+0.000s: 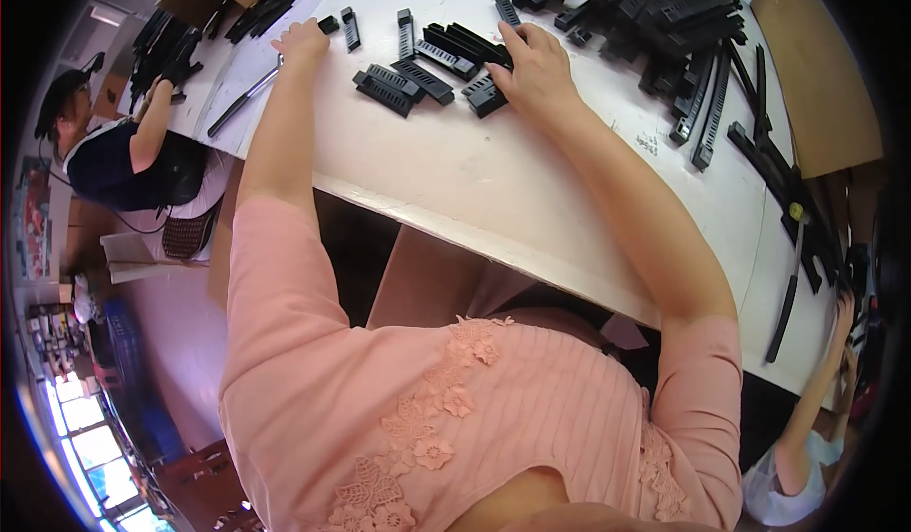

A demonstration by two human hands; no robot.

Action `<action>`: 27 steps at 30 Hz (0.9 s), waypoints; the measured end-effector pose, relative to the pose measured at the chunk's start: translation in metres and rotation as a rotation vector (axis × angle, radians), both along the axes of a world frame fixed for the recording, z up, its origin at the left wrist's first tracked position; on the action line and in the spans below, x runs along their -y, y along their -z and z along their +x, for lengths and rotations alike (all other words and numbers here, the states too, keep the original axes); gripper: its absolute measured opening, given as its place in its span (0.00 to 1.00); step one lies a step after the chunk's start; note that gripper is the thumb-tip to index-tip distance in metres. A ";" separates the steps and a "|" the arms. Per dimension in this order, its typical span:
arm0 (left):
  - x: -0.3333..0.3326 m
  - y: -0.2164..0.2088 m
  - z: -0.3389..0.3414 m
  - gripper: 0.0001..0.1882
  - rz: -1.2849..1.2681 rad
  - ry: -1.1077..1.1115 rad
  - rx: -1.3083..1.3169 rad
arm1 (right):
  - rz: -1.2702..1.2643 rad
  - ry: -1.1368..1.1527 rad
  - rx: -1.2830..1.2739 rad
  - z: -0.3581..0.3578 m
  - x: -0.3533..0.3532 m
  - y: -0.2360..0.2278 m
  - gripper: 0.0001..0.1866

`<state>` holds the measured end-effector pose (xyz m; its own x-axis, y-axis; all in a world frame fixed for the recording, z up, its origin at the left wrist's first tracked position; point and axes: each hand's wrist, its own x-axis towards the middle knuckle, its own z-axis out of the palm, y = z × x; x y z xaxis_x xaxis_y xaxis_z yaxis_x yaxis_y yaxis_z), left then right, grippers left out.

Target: The person assembles black plastic components by inserting plastic clips into plastic bars and tapping them into place with a rubber mallet.

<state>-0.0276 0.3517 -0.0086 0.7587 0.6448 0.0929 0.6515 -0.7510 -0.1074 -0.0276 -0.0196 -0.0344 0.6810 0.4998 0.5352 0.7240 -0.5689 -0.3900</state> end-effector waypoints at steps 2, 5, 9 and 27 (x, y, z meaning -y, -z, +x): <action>-0.031 0.006 -0.001 0.19 -0.227 0.143 0.083 | -0.026 -0.048 -0.037 0.000 -0.005 -0.007 0.31; -0.006 0.009 0.016 0.25 -0.342 0.272 0.111 | -0.043 0.071 0.052 0.012 -0.011 -0.004 0.34; 0.062 0.018 0.018 0.33 -0.520 0.418 0.435 | -0.107 0.099 -0.022 0.018 -0.027 0.001 0.42; 0.230 0.013 -0.032 0.29 -0.294 0.502 0.236 | -0.159 0.139 -0.317 -0.052 0.016 -0.024 0.25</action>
<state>-0.0600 0.1220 -0.0211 0.9563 0.2389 0.1683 0.1922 -0.9480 0.2537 -0.0798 -0.0351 -0.0108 0.8676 0.4504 0.2108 0.4931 -0.7247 -0.4813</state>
